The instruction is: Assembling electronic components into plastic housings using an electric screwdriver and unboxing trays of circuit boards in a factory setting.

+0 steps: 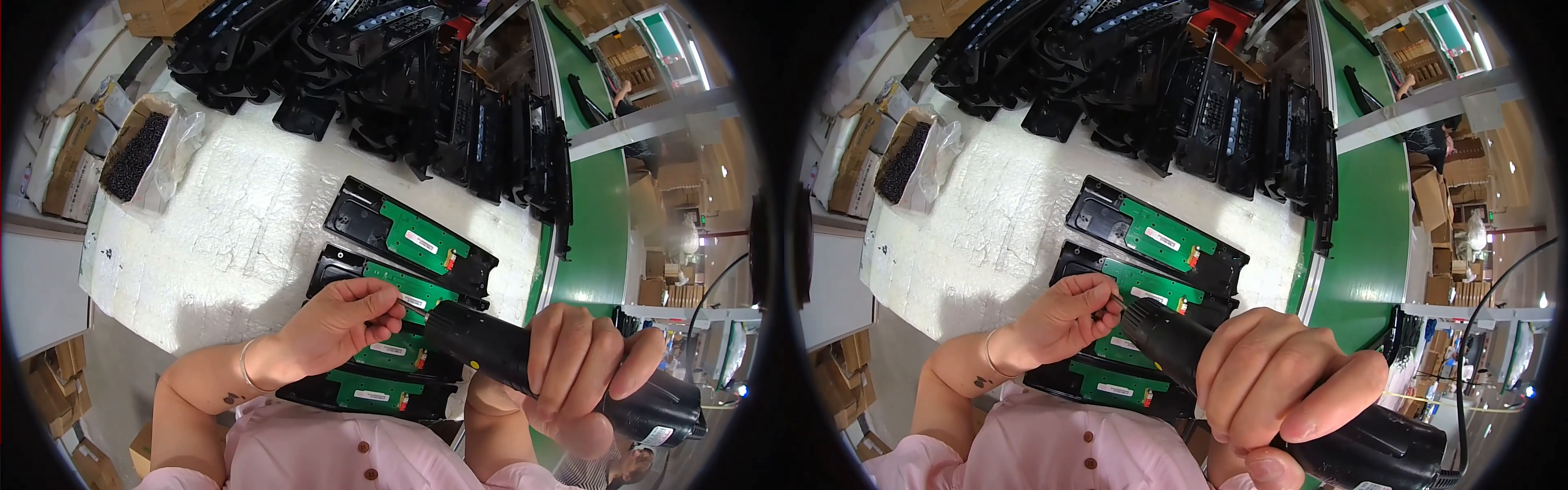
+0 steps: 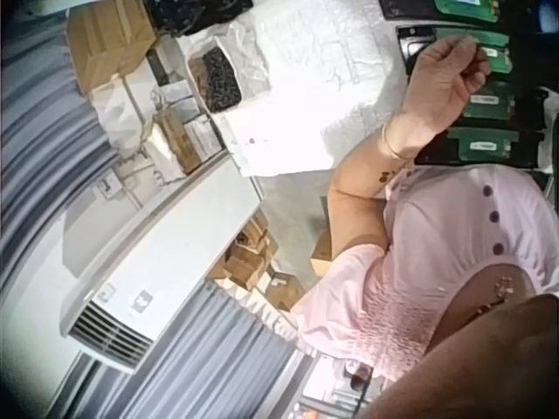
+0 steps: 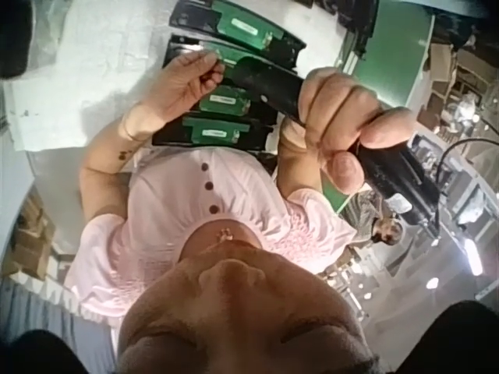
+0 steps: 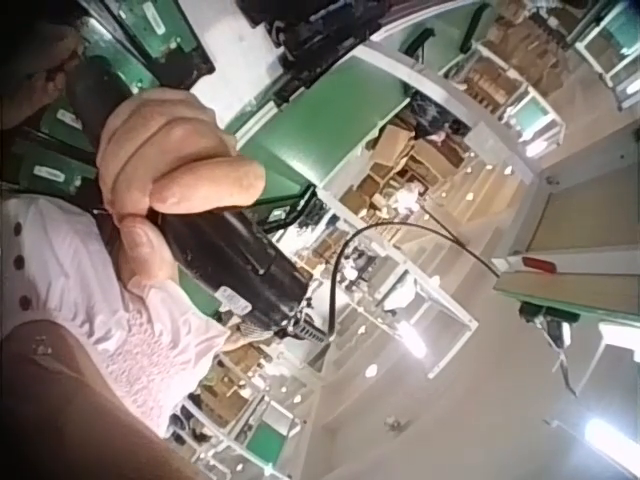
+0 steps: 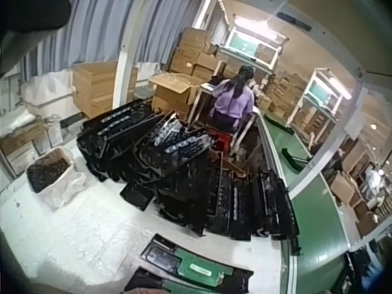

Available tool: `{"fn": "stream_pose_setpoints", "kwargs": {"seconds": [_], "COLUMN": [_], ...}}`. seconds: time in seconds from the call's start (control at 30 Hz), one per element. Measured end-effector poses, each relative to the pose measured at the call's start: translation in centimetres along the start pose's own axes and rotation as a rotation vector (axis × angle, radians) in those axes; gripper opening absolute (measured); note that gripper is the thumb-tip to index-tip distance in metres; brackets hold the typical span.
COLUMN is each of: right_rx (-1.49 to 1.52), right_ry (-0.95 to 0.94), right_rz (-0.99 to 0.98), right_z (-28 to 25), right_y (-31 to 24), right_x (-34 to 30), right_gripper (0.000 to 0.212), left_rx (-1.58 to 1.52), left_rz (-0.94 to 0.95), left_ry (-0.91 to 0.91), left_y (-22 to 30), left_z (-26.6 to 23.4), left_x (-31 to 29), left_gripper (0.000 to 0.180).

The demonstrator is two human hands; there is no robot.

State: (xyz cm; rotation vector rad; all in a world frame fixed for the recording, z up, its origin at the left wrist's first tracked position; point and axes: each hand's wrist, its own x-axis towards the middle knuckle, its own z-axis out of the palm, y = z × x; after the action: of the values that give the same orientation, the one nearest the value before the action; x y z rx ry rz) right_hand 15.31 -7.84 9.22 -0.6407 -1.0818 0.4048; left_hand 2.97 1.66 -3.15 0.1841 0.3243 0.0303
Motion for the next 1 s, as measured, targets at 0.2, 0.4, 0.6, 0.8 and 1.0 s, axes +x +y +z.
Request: {"fn": "stream_pose_setpoints", "kwargs": {"seconds": [0.2,0.4,0.6,0.8,1.0], "right_rx": [0.022,-0.026,-0.254,-0.273,-0.379], "right_ry": [-0.006,0.049,0.196,0.377,0.368], "right_rz": [0.006,0.079,0.13,0.193,0.208], "right_z": [-0.3,0.1,-2.6,-8.4,-8.4], "right_y": [0.1,-0.7,1.6,4.8,4.9], "right_x": [0.0,-0.4,-0.1,0.3,0.3], "right_gripper": [0.039,0.035,0.03,0.022,0.02], "left_rx": [0.01,0.125,-0.038,0.141,0.215], "left_rz": [-0.04,0.002,-0.168,-0.131,-0.085], "left_ry": [0.02,-0.06,0.012,-0.054,-0.072], "left_y": [-0.2,0.0,-0.2,-0.1,-0.1], "left_z": [0.2,0.3,2.1,1.3,0.7], "left_x": [0.2,0.3,0.2,0.3,0.2], "left_gripper": [0.014,0.014,0.034,0.033,0.019]}}
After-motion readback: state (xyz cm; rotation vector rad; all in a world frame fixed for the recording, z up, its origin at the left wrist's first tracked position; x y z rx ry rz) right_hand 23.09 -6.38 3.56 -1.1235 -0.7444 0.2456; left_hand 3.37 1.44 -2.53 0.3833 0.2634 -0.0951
